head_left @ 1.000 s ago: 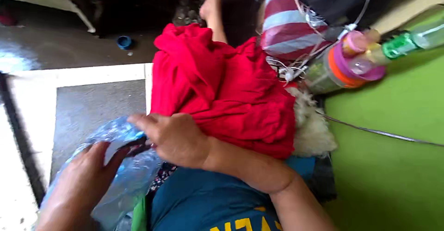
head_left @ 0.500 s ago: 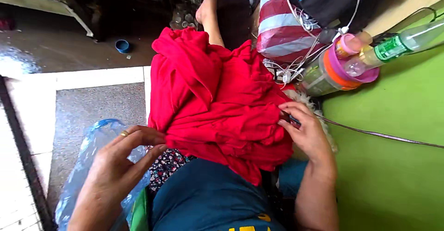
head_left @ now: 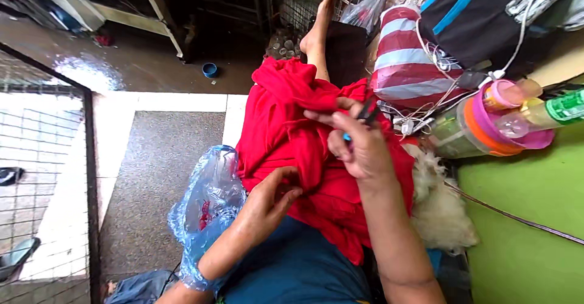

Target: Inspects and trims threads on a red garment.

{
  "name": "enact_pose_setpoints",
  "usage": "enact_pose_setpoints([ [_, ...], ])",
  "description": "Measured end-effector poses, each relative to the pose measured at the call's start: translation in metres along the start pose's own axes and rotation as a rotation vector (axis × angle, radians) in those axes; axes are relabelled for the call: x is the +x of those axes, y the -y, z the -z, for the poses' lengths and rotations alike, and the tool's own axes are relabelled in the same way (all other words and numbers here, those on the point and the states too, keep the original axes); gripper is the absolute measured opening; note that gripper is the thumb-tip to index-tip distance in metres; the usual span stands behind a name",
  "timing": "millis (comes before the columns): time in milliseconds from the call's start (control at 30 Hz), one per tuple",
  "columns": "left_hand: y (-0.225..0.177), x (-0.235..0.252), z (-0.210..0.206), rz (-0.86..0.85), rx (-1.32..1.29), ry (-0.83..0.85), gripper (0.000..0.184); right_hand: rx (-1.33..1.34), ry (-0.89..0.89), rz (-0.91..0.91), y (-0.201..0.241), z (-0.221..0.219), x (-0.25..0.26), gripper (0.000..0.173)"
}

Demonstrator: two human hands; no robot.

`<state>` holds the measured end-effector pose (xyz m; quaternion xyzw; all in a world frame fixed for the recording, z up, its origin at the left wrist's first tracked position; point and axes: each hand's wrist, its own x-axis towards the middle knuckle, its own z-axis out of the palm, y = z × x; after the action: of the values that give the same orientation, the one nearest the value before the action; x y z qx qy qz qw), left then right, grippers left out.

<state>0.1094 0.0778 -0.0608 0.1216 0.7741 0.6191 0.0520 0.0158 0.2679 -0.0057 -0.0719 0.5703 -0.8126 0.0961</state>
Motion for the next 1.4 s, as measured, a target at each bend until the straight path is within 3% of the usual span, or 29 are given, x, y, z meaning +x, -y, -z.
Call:
enact_pose_setpoints([
  [133,0.002,-0.007,0.02,0.077,-0.003,-0.065,0.035,-0.064,-0.009,-0.08,-0.036,-0.001,0.016,0.029],
  [367,0.009,0.028,0.038,-0.012,0.281,-0.357,0.022,-0.137,-0.096,0.234,-0.047,0.008,0.013,0.016],
  [433,0.014,0.045,0.038,-0.067,0.408,-0.411,0.031,-0.383,-0.092,0.322,-0.045,0.005,0.005,0.011],
  [467,0.016,0.055,0.038,-0.115,0.462,-0.422,0.037,-0.572,-0.065,0.352,-0.043,0.001,-0.001,0.017],
  [567,0.015,0.079,0.039,-0.262,0.559,-0.372,0.045,-1.14,-0.062,0.415,-0.045,-0.024,-0.021,0.056],
  [667,0.004,0.095,0.044,-0.312,0.65,-0.224,0.046,-1.324,-0.156,0.42,-0.054,-0.032,-0.025,0.039],
  [767,-0.008,0.098,0.057,-0.309,0.712,-0.036,0.053,-1.103,-0.189,0.469,-0.044,-0.017,-0.025,0.018],
  [900,-0.01,0.09,0.067,-0.445,0.614,-0.063,0.015,-0.447,-0.072,0.354,-0.024,-0.003,-0.033,0.015],
  [1000,-0.019,0.077,0.071,-0.491,0.34,-0.025,0.03,-0.05,-0.022,0.237,-0.021,-0.001,-0.032,0.018],
  [1133,-0.011,0.054,0.067,-0.453,0.074,0.059,0.033,0.131,0.028,0.125,-0.024,-0.009,-0.028,0.015],
  [1167,-0.007,0.047,0.062,-0.41,0.017,0.045,0.04,0.155,0.032,0.098,-0.025,-0.011,-0.027,0.015],
  [1267,0.001,0.029,0.042,-0.31,-0.022,-0.053,0.089,0.16,-0.006,0.063,-0.029,-0.016,-0.027,0.018],
  [1300,0.005,0.027,0.037,-0.337,0.054,-0.081,0.093,0.156,-0.026,0.066,-0.03,-0.018,-0.028,0.018],
  [1333,0.009,0.027,0.032,-0.374,0.128,-0.118,0.08,0.152,-0.038,0.075,-0.031,-0.019,-0.028,0.018],
  [1400,0.013,0.029,0.027,-0.383,0.085,-0.234,0.03,0.126,-0.047,0.102,-0.031,-0.019,-0.029,0.017],
])
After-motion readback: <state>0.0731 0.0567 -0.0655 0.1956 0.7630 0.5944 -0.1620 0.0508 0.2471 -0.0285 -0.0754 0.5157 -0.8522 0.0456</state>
